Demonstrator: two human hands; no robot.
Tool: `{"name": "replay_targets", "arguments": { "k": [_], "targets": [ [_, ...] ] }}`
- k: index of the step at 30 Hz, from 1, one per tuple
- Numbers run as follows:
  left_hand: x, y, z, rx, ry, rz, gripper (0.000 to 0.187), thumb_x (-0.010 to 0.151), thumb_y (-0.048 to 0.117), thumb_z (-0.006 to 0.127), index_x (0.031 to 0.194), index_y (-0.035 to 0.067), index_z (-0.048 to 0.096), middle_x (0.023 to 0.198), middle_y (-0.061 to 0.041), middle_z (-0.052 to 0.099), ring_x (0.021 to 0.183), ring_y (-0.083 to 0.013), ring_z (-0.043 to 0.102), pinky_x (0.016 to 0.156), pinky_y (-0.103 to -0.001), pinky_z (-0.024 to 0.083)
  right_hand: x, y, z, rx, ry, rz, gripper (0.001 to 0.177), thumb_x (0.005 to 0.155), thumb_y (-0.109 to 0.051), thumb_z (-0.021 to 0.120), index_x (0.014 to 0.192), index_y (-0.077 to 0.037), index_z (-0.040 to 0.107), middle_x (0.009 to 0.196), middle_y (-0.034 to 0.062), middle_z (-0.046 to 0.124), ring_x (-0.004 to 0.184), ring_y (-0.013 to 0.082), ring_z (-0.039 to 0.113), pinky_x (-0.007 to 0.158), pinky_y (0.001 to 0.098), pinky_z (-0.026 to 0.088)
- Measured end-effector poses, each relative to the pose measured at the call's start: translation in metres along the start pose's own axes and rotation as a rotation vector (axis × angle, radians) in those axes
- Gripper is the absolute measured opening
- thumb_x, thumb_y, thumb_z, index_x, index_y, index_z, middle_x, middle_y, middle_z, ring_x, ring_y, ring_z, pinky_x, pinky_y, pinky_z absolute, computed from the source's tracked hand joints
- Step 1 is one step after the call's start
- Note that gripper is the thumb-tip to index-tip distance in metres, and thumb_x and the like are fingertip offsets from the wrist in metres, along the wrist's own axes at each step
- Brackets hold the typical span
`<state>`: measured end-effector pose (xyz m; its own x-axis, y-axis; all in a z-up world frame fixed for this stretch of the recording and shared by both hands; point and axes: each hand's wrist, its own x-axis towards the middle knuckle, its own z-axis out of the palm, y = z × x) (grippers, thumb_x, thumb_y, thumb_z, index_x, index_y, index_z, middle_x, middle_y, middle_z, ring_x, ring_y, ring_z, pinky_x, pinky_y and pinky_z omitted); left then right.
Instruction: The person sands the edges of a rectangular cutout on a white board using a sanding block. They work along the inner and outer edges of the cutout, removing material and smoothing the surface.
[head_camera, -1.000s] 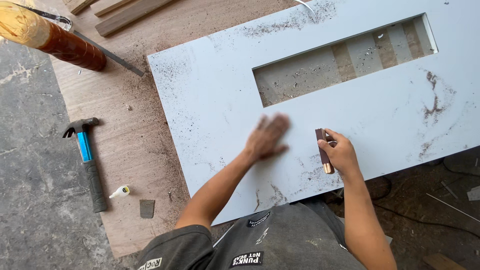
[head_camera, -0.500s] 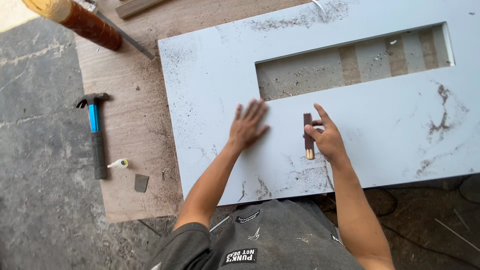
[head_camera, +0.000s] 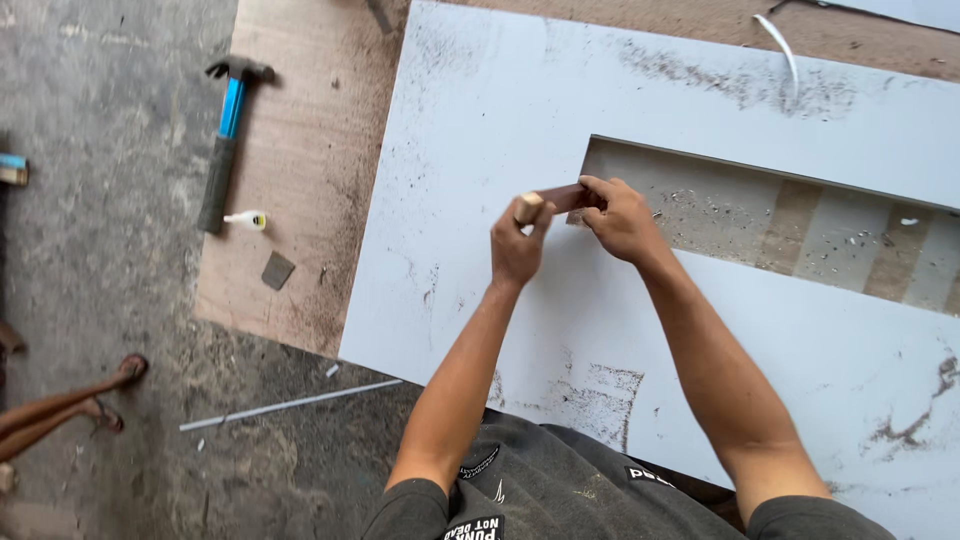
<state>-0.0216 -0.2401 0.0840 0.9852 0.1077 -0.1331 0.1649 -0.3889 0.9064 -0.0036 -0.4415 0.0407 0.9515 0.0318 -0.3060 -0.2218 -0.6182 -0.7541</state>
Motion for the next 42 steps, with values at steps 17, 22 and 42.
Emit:
{"name": "replay_targets", "arguments": {
  "k": [17, 22, 42],
  "targets": [
    [-0.007, -0.043, 0.011, -0.226, 0.119, -0.253, 0.037, 0.087, 0.047, 0.081, 0.090, 0.011, 0.072, 0.079, -0.006, 0.075, 0.079, -0.0131, 0.074, 0.074, -0.028, 0.064, 0.007, 0.023, -0.013, 0.000, -0.121, -0.539, 0.039, 0.097, -0.026, 0.073, 0.135, -0.016, 0.069, 0.120, 0.0133, 0.068, 0.118, 0.0364, 0.062, 0.103, 0.0492, 0.048],
    [-0.011, -0.056, 0.007, -0.184, 0.085, -0.235, 0.036, 0.087, 0.045, 0.083, 0.091, 0.011, 0.074, 0.076, -0.004, 0.072, 0.078, -0.0116, 0.070, 0.071, -0.029, 0.060, 0.010, 0.032, -0.001, 0.033, -0.023, -0.551, 0.029, 0.098, -0.028, 0.076, 0.125, -0.018, 0.073, 0.115, 0.0070, 0.070, 0.114, 0.0296, 0.064, 0.100, 0.0435, 0.050],
    [-0.008, -0.057, 0.010, -0.052, 0.094, -0.184, 0.038, 0.085, 0.046, 0.082, 0.077, 0.012, 0.068, 0.062, 0.001, 0.055, 0.063, -0.0091, 0.053, 0.055, -0.029, 0.046, 0.003, 0.032, 0.003, -0.052, 0.056, -0.579, 0.036, 0.093, -0.032, 0.078, 0.127, -0.021, 0.071, 0.118, 0.0061, 0.063, 0.118, 0.0291, 0.062, 0.103, 0.0439, 0.050]
  ]
}}
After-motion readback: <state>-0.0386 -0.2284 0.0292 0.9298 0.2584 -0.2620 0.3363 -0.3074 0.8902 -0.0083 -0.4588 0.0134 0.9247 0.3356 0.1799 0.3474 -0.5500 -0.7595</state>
